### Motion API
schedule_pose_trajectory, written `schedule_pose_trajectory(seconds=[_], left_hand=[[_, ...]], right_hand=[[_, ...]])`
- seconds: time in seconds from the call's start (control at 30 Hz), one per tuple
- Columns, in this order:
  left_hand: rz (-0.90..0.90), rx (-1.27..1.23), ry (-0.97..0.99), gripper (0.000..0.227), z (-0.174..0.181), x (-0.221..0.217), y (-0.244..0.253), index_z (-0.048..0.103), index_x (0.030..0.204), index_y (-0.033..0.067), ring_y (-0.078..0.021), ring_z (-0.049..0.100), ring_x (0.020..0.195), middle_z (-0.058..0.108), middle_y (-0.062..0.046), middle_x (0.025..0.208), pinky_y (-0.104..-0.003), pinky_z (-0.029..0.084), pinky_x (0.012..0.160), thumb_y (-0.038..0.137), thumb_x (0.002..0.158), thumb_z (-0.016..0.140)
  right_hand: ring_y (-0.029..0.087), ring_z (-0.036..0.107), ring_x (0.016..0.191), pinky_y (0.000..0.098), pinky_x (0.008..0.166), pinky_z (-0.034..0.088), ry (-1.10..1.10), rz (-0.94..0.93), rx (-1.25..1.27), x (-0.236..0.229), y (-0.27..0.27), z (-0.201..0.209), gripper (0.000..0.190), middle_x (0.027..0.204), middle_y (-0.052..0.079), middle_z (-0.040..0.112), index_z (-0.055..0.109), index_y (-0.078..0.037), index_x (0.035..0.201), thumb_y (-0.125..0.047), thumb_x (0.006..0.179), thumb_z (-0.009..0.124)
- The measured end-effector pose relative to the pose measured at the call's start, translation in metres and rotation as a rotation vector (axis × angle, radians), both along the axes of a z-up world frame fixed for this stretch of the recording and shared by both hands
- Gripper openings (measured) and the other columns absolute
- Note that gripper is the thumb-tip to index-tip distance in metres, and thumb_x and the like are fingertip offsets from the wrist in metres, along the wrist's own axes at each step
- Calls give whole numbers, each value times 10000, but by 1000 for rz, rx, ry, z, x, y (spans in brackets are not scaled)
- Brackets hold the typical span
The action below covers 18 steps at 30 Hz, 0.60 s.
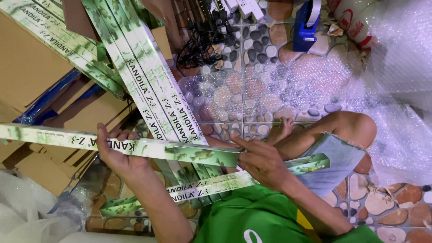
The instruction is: The person sits on the floor and unpacks long rectangular boxes labeled 'KANDILA Z-3'. They open the boxes, remove the LED light strips inside, and place the empty boxes back into a larger cardboard container.
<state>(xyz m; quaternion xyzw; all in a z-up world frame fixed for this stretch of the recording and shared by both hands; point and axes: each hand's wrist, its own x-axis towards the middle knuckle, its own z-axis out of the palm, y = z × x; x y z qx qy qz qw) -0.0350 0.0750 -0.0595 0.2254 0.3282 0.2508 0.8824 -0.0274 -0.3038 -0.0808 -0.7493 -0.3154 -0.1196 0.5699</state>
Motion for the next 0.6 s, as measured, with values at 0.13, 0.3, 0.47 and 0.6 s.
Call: schedule_pose_trajectory(seconds=[0.13, 0.3, 0.47, 0.6], left_hand=[[41, 94, 23, 248, 29, 5, -21, 657, 815, 198, -70, 568, 586, 619, 85, 677, -227, 494, 567, 350, 986, 753], [101, 107, 45, 256, 38, 5, -23, 671, 799, 176, -88, 589, 579, 633, 75, 682, -248, 520, 551, 329, 975, 774], [129, 89, 160, 294, 38, 9, -28, 663, 755, 154, -108, 594, 594, 619, 37, 670, -280, 520, 576, 340, 916, 824], [83, 51, 200, 324, 29, 13, -6, 688, 703, 184, -97, 640, 607, 654, 61, 643, -284, 576, 615, 405, 911, 802]], right_hand=[[371, 731, 930, 430, 683, 575, -55, 154, -120, 13, 3, 2, 280, 1425, 211, 682, 689, -59, 757, -186, 1006, 658], [348, 718, 982, 398, 732, 579, -58, 194, -76, 19, 11, 5, 292, 1432, 225, 677, 722, -54, 739, -162, 1002, 654], [316, 701, 846, 364, 714, 578, -205, 39, -192, 12, 6, -28, 287, 1248, 129, 774, 629, -71, 757, -147, 1031, 589], [297, 749, 959, 381, 812, 609, -200, -60, -174, 9, -42, -38, 97, 1258, 121, 773, 756, -123, 960, -218, 945, 752]])
